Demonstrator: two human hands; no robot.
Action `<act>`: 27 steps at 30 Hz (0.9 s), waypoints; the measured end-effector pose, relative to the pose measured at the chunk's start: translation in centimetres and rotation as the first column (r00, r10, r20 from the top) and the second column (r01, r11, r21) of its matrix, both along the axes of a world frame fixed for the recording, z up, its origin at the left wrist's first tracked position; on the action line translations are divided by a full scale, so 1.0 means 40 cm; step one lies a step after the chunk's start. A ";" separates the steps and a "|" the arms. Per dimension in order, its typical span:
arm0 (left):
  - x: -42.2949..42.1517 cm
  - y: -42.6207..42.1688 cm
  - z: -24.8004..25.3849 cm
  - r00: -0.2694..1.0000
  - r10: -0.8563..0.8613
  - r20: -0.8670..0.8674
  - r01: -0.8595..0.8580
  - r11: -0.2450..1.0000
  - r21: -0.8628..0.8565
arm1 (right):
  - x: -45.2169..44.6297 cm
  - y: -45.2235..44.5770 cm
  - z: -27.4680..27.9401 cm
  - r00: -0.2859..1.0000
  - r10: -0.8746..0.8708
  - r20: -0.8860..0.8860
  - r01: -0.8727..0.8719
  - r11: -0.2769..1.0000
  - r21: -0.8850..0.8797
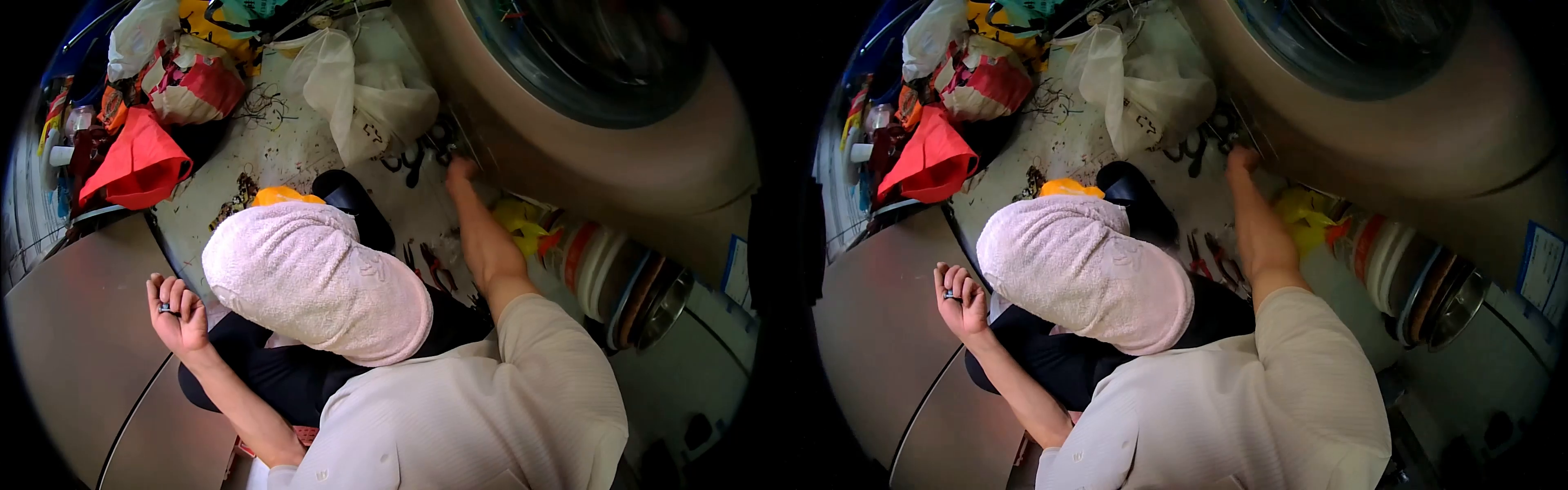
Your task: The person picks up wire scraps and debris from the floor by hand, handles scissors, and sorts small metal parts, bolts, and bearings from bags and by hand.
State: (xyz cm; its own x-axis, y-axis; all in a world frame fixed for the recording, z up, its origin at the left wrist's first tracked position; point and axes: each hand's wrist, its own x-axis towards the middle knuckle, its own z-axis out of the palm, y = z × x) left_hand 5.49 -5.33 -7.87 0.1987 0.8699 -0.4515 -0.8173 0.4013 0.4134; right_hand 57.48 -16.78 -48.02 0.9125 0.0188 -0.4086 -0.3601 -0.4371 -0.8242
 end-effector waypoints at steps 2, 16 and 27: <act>0.008 0.004 -0.002 1.000 0.017 -0.010 -0.017 1.000 -0.026 | 0.002 0.013 0.051 0.990 0.115 -0.085 -0.126 0.983 -0.135; 0.016 0.020 -0.032 0.998 0.011 -0.054 -0.015 0.998 -0.062 | 0.025 0.043 0.069 0.967 0.224 -0.120 -0.252 0.905 -0.343; 0.027 0.021 -0.041 0.994 0.021 -0.105 -0.032 0.994 -0.101 | 0.040 0.054 0.120 0.818 0.564 0.114 -0.451 0.751 -0.483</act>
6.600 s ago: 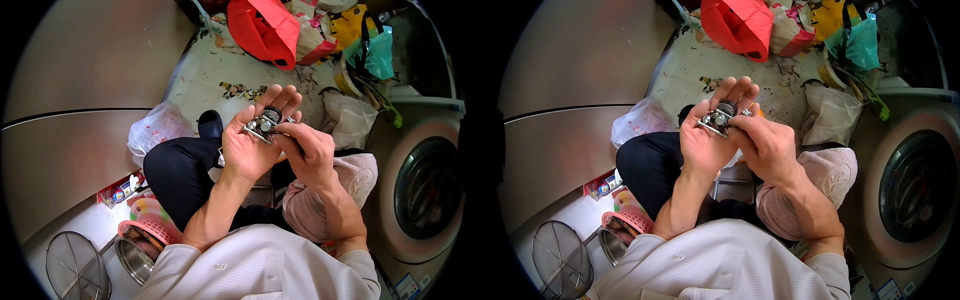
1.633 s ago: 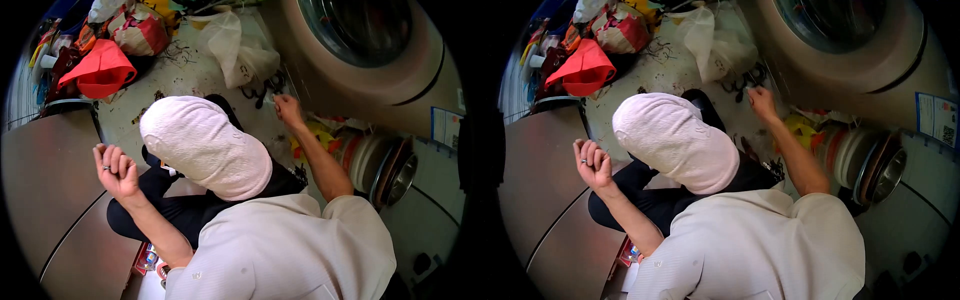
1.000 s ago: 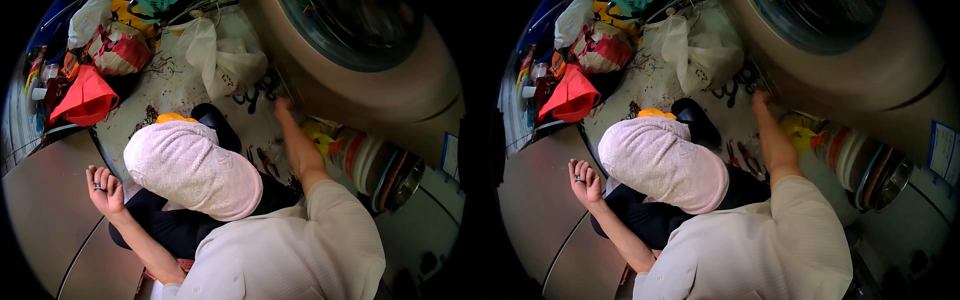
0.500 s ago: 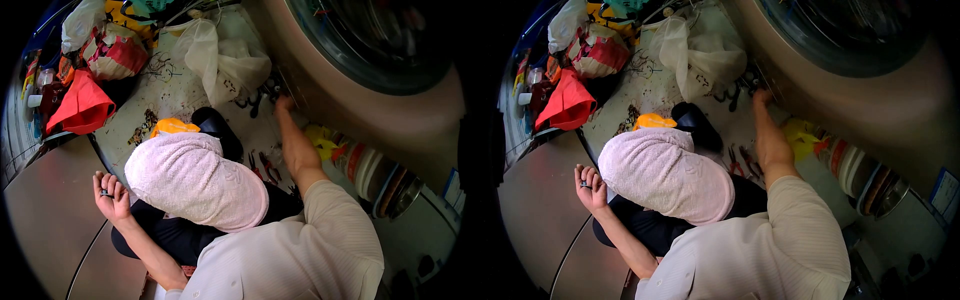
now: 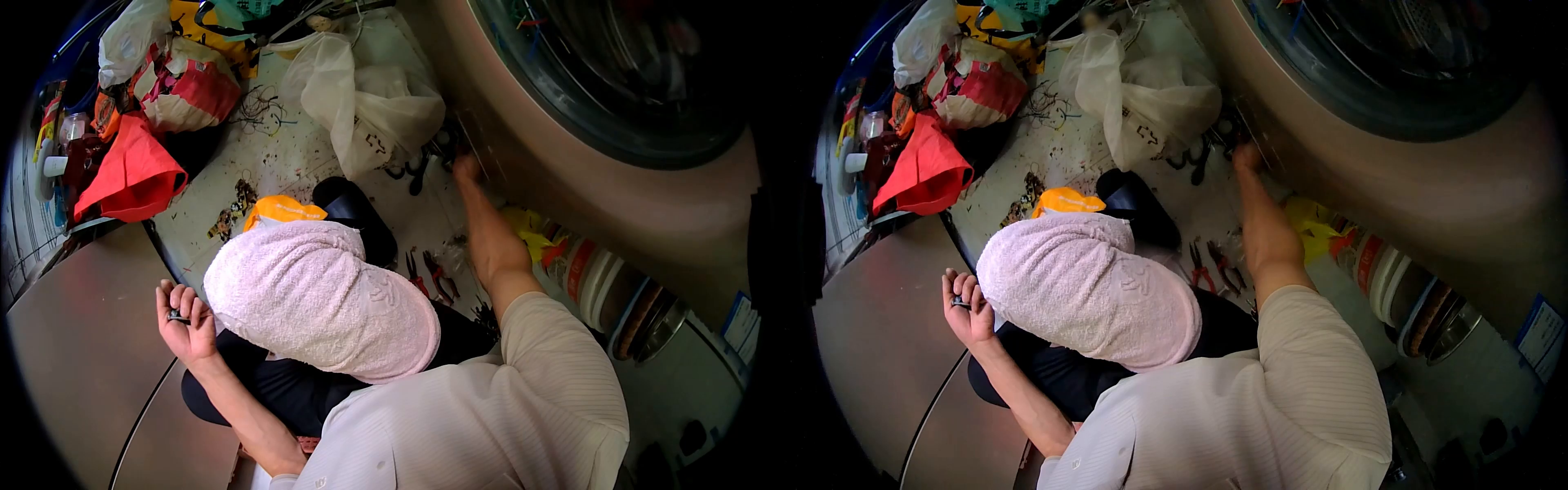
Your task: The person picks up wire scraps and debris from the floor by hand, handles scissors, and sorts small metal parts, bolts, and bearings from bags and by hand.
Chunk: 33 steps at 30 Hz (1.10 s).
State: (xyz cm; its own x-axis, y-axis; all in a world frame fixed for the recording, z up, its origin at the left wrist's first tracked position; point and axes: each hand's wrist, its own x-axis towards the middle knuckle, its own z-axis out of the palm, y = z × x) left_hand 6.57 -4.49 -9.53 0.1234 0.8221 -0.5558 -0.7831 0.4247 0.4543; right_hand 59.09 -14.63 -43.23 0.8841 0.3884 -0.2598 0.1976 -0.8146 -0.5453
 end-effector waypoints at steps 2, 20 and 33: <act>0.003 0.001 0.000 1.000 0.002 0.001 -0.002 1.000 -0.001 | 0.007 0.000 0.004 0.995 0.050 -0.082 -0.059 0.991 -0.119; 0.024 -0.002 0.001 0.999 0.009 -0.035 -0.009 1.000 -0.012 | -0.030 -0.024 0.043 0.960 0.112 -0.256 -0.061 0.978 0.200; 0.015 -0.021 0.001 0.999 0.022 -0.038 -0.022 1.000 -0.014 | -0.035 -0.058 -0.026 0.990 -0.040 -0.139 0.045 0.998 0.033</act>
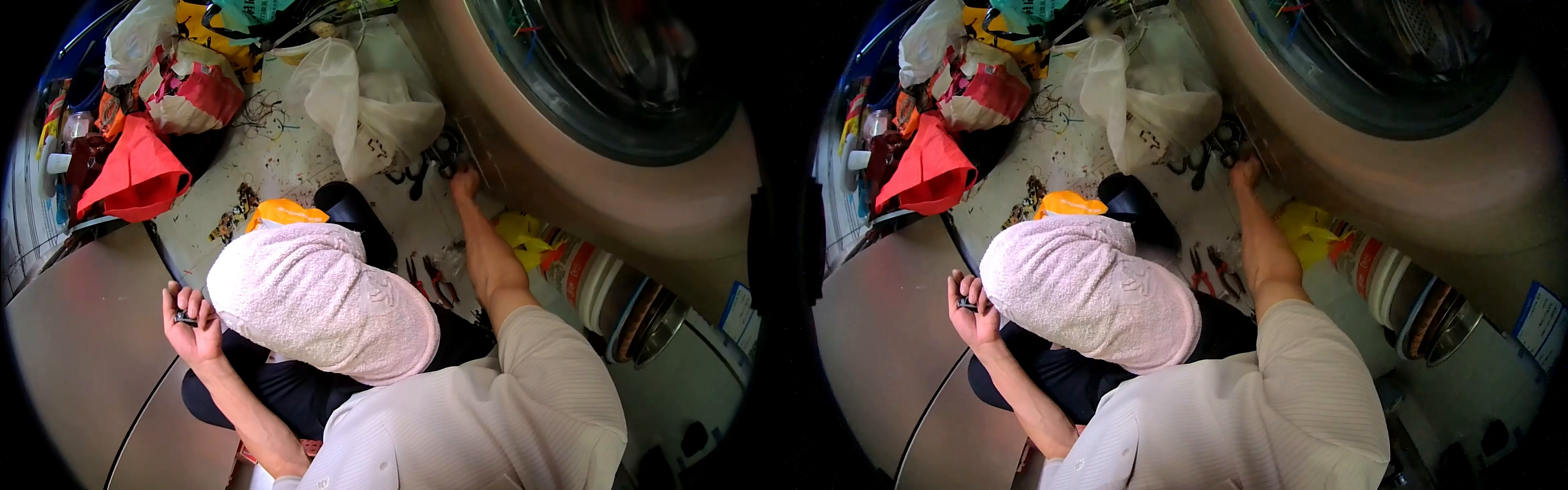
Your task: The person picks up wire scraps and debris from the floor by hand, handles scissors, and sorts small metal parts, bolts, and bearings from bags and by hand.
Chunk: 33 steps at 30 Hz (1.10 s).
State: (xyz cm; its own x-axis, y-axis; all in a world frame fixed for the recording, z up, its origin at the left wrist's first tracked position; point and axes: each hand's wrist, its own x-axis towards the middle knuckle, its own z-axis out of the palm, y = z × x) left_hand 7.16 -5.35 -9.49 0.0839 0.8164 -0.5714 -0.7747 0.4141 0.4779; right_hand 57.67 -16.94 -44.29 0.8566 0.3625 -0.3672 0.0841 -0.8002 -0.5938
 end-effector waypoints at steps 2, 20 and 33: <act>-0.005 -0.002 0.003 1.000 0.006 -0.009 -0.006 1.000 -0.007 | -0.004 0.000 0.002 0.999 -0.052 0.017 0.051 0.998 0.034; 0.007 -0.009 0.004 1.000 -0.008 -0.009 0.008 1.000 -0.014 | 0.105 0.019 -0.094 0.919 0.384 0.089 -0.373 0.920 -0.116; -0.001 -0.012 -0.006 0.998 -0.011 0.063 0.009 0.999 0.042 | 0.019 -0.005 -0.014 0.977 0.118 0.179 -0.109 0.992 -0.061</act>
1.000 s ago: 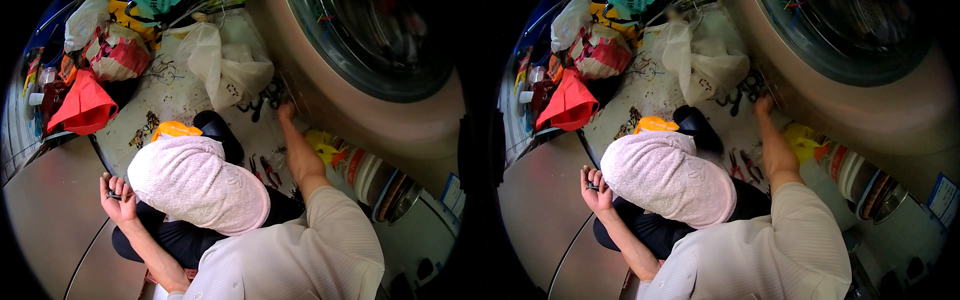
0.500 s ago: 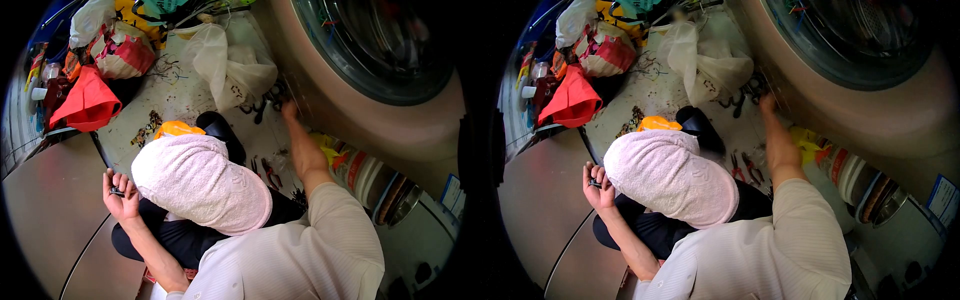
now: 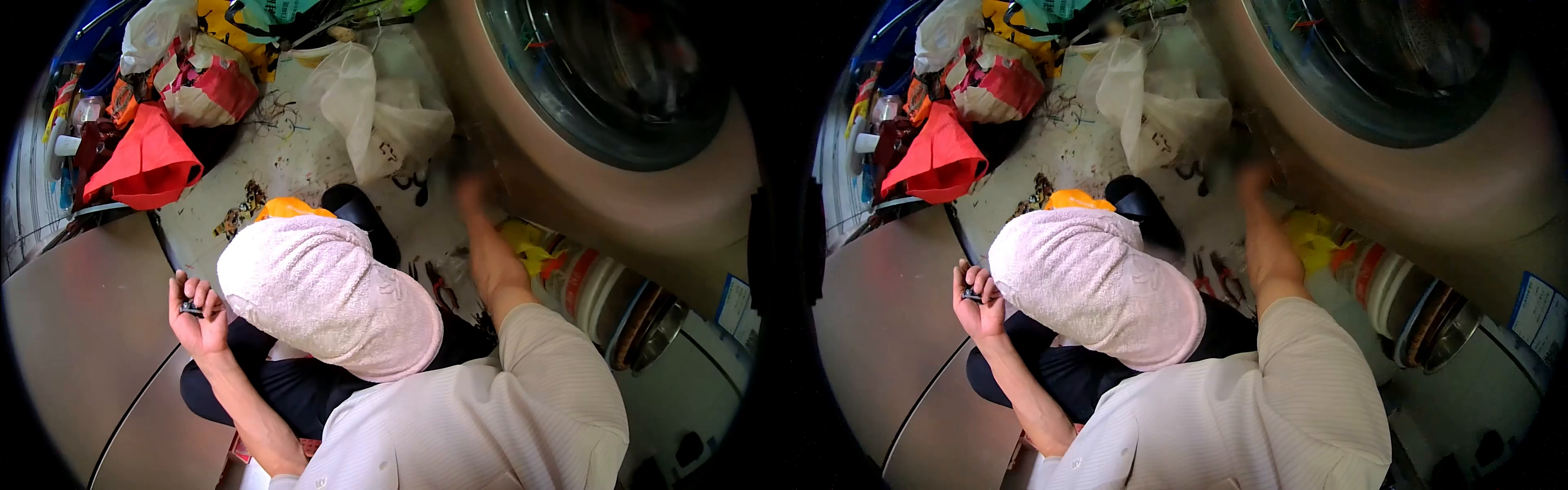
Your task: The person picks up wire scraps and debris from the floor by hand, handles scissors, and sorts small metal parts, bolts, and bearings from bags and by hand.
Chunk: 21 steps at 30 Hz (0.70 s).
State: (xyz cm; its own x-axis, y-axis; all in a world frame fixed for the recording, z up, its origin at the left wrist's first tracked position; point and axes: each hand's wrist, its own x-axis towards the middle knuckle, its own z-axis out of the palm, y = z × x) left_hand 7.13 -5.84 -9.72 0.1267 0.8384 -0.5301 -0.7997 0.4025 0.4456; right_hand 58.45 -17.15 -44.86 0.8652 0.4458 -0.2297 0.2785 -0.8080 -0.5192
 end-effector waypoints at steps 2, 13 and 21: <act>0.016 0.004 0.013 0.998 0.041 0.055 -0.041 0.999 0.010 | 0.006 -0.058 -0.077 0.727 0.547 0.415 -0.441 0.835 -0.328; 0.057 -0.003 0.052 0.895 0.020 0.446 -0.142 0.960 0.243 | -0.156 0.078 0.430 0.896 0.437 0.083 -0.439 0.840 0.320; 0.083 -0.028 0.127 0.896 0.037 0.442 -0.195 0.928 0.318 | -0.219 0.123 0.808 0.867 0.497 -0.020 -0.414 0.743 0.527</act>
State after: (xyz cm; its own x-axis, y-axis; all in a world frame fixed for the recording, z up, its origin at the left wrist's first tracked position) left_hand 10.45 -6.97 -4.64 0.1614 0.9793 -0.1219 -0.9726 0.1788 0.1488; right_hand 49.70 -12.23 -12.52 0.5024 0.8643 0.0221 0.4319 -0.2287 -0.8724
